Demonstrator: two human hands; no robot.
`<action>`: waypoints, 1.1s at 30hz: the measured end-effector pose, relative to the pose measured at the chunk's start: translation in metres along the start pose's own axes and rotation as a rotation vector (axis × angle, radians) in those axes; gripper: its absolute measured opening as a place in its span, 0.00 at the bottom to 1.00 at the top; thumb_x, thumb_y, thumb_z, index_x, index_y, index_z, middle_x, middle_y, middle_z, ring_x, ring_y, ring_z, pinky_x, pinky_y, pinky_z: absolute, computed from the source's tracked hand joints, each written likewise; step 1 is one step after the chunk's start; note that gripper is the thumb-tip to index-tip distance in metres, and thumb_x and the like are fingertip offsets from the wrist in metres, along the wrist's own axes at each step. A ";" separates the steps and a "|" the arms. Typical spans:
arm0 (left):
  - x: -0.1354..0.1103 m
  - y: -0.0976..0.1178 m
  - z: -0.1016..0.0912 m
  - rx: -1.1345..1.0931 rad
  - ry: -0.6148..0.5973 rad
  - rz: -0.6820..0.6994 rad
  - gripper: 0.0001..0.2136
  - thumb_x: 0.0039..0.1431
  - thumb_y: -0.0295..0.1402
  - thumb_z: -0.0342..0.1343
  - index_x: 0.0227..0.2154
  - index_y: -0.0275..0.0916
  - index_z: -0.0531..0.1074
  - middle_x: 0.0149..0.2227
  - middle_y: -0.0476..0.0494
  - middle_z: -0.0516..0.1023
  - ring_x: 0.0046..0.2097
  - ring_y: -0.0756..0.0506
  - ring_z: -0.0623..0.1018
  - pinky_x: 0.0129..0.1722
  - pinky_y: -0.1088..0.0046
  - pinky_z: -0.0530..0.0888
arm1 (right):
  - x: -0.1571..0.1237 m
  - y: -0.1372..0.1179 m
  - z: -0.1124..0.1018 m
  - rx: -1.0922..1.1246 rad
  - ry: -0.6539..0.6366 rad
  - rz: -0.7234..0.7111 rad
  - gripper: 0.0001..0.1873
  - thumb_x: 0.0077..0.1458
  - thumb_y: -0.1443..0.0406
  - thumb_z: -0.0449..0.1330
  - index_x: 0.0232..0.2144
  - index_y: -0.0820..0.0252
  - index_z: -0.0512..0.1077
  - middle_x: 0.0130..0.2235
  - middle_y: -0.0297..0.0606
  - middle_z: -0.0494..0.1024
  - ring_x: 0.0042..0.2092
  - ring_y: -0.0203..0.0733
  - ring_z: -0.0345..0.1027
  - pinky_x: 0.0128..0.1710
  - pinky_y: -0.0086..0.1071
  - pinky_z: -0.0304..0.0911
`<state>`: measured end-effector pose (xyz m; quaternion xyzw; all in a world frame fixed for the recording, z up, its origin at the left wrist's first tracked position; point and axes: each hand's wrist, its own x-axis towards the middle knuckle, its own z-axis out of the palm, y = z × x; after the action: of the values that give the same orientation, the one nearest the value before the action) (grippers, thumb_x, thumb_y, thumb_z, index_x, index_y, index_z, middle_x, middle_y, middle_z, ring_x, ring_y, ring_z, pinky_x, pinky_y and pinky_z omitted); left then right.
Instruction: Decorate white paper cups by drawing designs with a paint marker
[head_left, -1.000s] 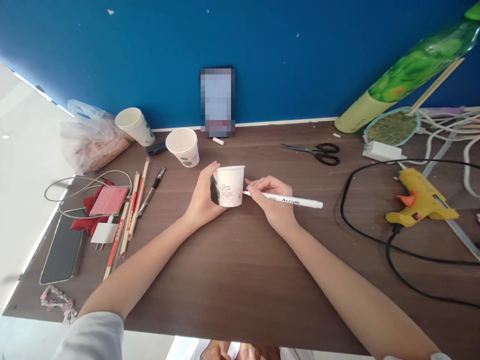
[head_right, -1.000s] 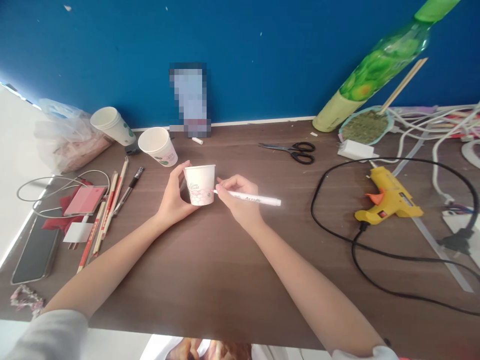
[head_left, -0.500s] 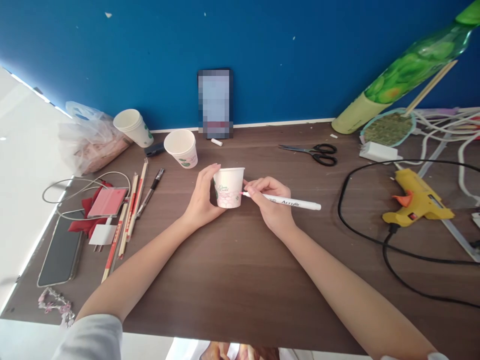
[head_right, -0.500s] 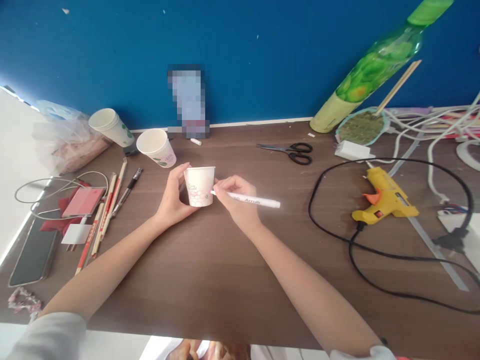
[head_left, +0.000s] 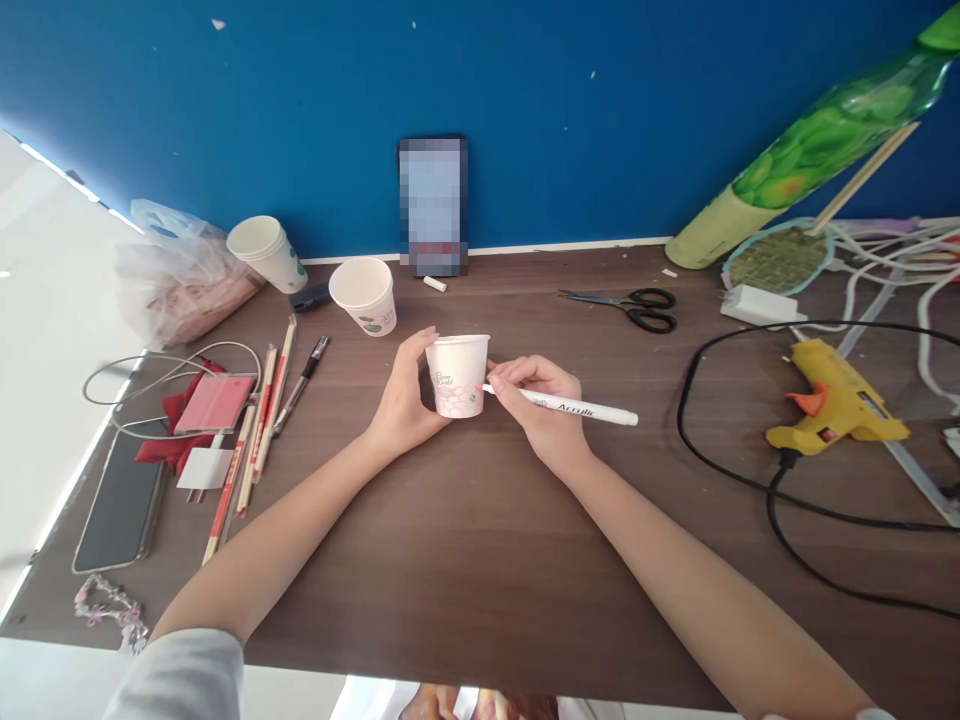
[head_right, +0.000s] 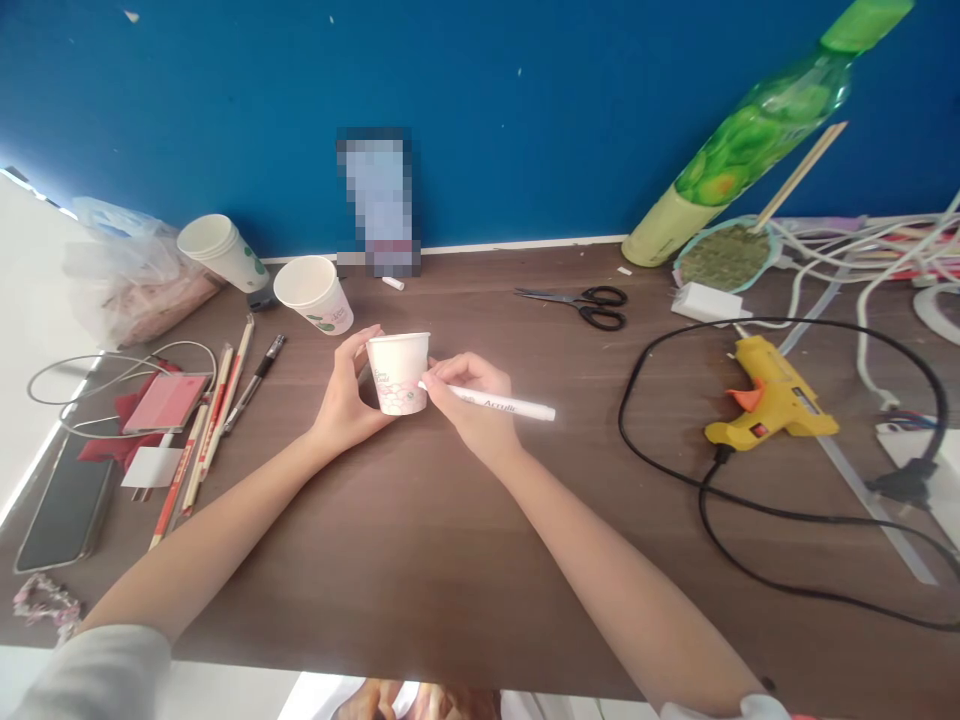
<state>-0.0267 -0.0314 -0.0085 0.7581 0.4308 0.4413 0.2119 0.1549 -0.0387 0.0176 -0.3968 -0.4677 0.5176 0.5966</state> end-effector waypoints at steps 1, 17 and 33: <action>0.000 0.000 0.000 0.004 -0.001 -0.001 0.42 0.47 0.41 0.67 0.60 0.43 0.49 0.61 0.31 0.58 0.63 0.34 0.65 0.60 0.51 0.67 | 0.000 0.000 0.000 -0.005 0.003 -0.003 0.13 0.44 0.60 0.70 0.19 0.56 0.70 0.24 0.28 0.75 0.30 0.33 0.71 0.56 0.47 0.68; 0.000 -0.001 0.000 0.028 0.002 0.012 0.42 0.47 0.41 0.67 0.60 0.42 0.48 0.61 0.31 0.58 0.63 0.34 0.65 0.59 0.52 0.69 | 0.001 0.006 -0.004 -0.040 0.068 0.001 0.14 0.46 0.61 0.69 0.18 0.56 0.69 0.23 0.28 0.73 0.31 0.35 0.72 0.55 0.46 0.68; 0.001 0.002 -0.002 -0.015 -0.051 0.030 0.43 0.47 0.37 0.66 0.62 0.44 0.46 0.58 0.33 0.57 0.61 0.36 0.65 0.59 0.53 0.68 | 0.005 0.005 -0.006 0.206 0.024 0.188 0.17 0.42 0.59 0.70 0.17 0.56 0.65 0.22 0.27 0.71 0.33 0.37 0.73 0.51 0.44 0.69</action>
<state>-0.0270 -0.0319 -0.0059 0.7738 0.4106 0.4283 0.2217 0.1599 -0.0328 0.0118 -0.3818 -0.3657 0.6115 0.5887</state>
